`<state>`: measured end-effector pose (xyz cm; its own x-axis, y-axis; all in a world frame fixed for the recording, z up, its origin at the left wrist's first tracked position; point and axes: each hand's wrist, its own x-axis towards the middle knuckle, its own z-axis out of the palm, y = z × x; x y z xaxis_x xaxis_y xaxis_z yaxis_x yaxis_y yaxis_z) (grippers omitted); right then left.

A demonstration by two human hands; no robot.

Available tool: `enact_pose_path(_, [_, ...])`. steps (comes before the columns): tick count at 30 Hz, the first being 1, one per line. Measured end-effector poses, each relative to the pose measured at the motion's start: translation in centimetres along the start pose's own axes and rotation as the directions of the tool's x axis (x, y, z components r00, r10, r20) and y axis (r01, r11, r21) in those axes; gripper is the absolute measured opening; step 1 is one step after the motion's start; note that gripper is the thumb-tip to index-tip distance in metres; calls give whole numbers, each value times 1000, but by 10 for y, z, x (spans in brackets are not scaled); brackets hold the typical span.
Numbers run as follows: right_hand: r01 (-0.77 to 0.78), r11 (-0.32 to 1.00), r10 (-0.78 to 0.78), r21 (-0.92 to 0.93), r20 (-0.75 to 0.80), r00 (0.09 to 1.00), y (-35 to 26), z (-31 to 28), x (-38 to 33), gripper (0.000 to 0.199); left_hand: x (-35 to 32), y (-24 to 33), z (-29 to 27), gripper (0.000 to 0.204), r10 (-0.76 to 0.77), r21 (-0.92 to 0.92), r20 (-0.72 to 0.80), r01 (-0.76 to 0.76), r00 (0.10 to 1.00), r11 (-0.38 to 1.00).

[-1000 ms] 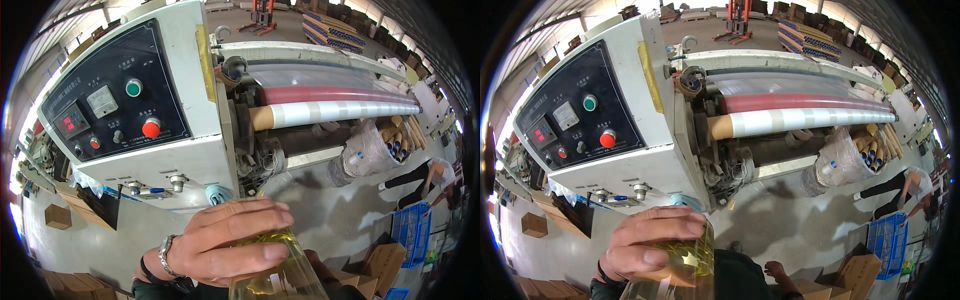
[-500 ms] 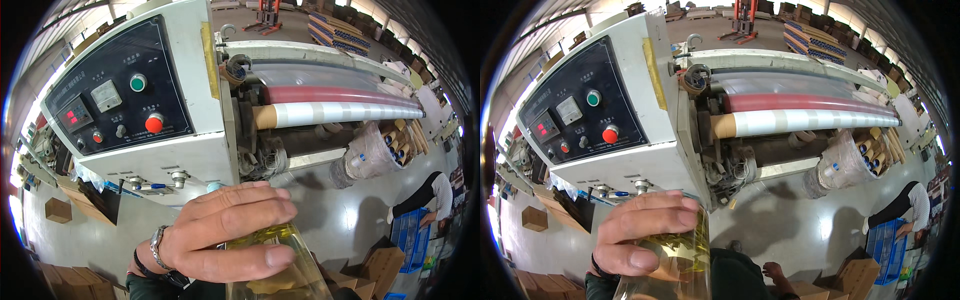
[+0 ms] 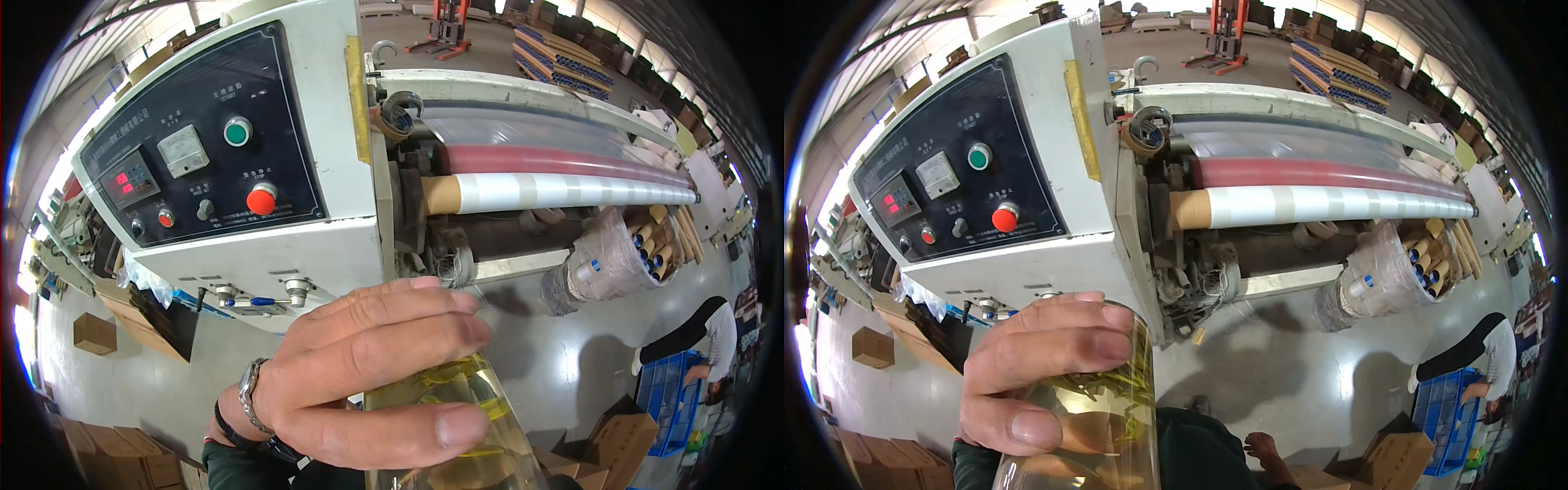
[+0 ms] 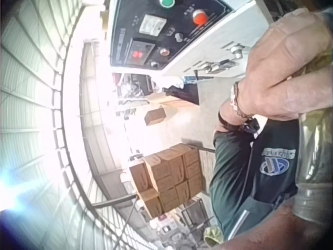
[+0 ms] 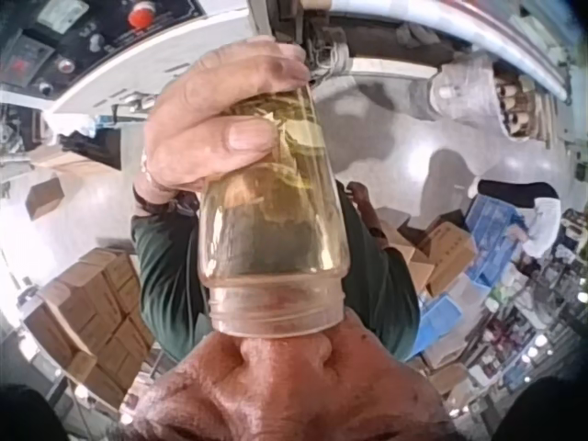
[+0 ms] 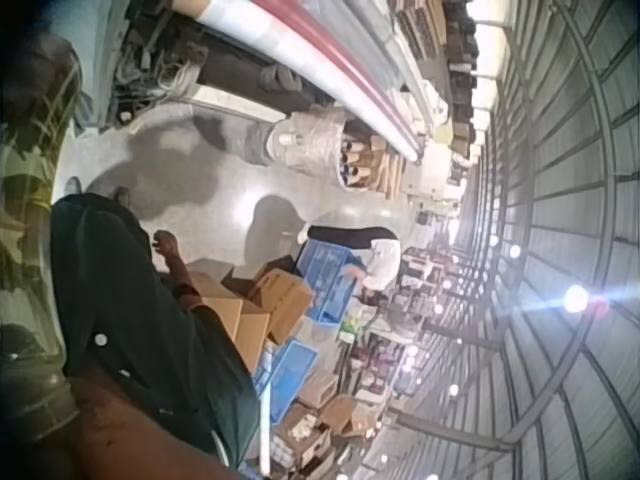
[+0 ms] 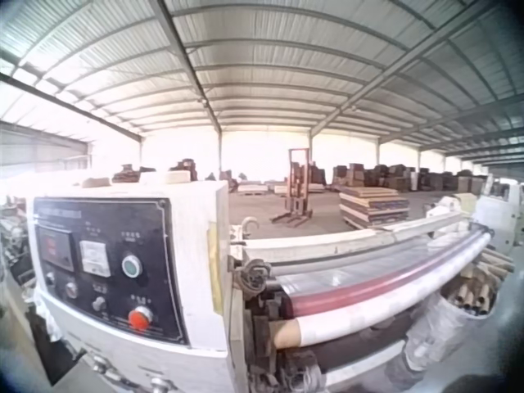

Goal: Operating an industrial machine to wrap or roll plastic film onto cardboard tubes.

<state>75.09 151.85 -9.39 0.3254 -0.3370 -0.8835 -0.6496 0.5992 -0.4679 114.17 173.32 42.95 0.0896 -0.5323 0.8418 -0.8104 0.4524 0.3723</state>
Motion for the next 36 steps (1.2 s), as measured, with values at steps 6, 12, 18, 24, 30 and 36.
enact_pose_path(6, [647,442,-399,-622,509,762,55,-41,61,19,5,-3,-6,50,100,72,6,-100,995,992])
enact_pose_path(12, [21,998,-28,65,110,994,22,-12,29,24,9,0,-19,46,94,125,-3,-93,996,988])
enact_pose_path(18, [552,795,-456,-251,352,817,60,-43,82,22,14,6,-20,34,115,167,-59,-104,992,980])
enact_pose_path(24, [547,754,-440,-364,339,832,34,-21,56,20,11,11,-23,28,110,190,-97,-90,989,978])
enact_pose_path(30, [497,695,-454,-520,219,864,8,-5,34,23,3,-3,-45,34,128,104,50,-133,990,986])
enact_pose_path(36, [594,512,-508,-620,339,792,33,-34,80,23,-7,9,-56,52,-170,-52,-204,163,964,985])
